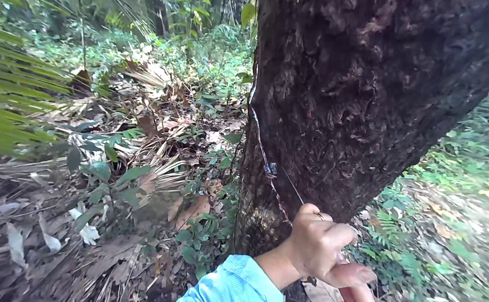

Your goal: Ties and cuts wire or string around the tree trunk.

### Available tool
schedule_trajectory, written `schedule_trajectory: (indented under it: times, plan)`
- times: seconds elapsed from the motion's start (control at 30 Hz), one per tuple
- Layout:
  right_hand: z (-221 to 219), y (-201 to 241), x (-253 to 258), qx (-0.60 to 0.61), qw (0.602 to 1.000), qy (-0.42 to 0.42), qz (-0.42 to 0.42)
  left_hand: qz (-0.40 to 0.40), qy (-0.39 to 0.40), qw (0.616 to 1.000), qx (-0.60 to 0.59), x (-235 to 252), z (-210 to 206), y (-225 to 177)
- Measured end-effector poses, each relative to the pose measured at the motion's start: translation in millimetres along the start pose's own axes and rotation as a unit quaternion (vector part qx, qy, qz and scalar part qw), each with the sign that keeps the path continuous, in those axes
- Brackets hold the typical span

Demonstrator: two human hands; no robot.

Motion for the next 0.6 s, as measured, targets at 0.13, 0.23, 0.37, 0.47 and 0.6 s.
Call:
schedule_trajectory:
  times: [0.13, 0.23, 0.37, 0.47, 0.6]
  plan:
    - [-15, -16, 5, -0.081, 0.993, -0.08, -0.036, -0.038, -0.019, 0.999, 0.023, -5, -2, 13]
    - [-28, -30, 9, -0.104, 0.987, -0.112, -0.049, -0.069, -0.03, 0.996, 0.038, -14, -6, 20]
    - [-47, -53, 26, -0.147, 0.964, -0.219, -0.015, -0.106, -0.037, 0.99, 0.09, -23, -10, 36]
    - [-71, -72, 41, -0.167, 0.94, -0.296, 0.018, -0.147, -0.02, 0.981, 0.125, -34, -14, 48]
    - [-73, -70, 72, -0.16, 0.927, -0.336, 0.051, -0.134, -0.041, 0.977, 0.164, -26, 5, 61]
Point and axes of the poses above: each hand's wrist, its own x-axis towards the middle knuckle, its own z-axis out of the back of the hand, y = z × x, the point moved 7 cm from there along x, towards the middle knuckle, and after that the axes turned 3 degrees about z, right-handed, at the moved point
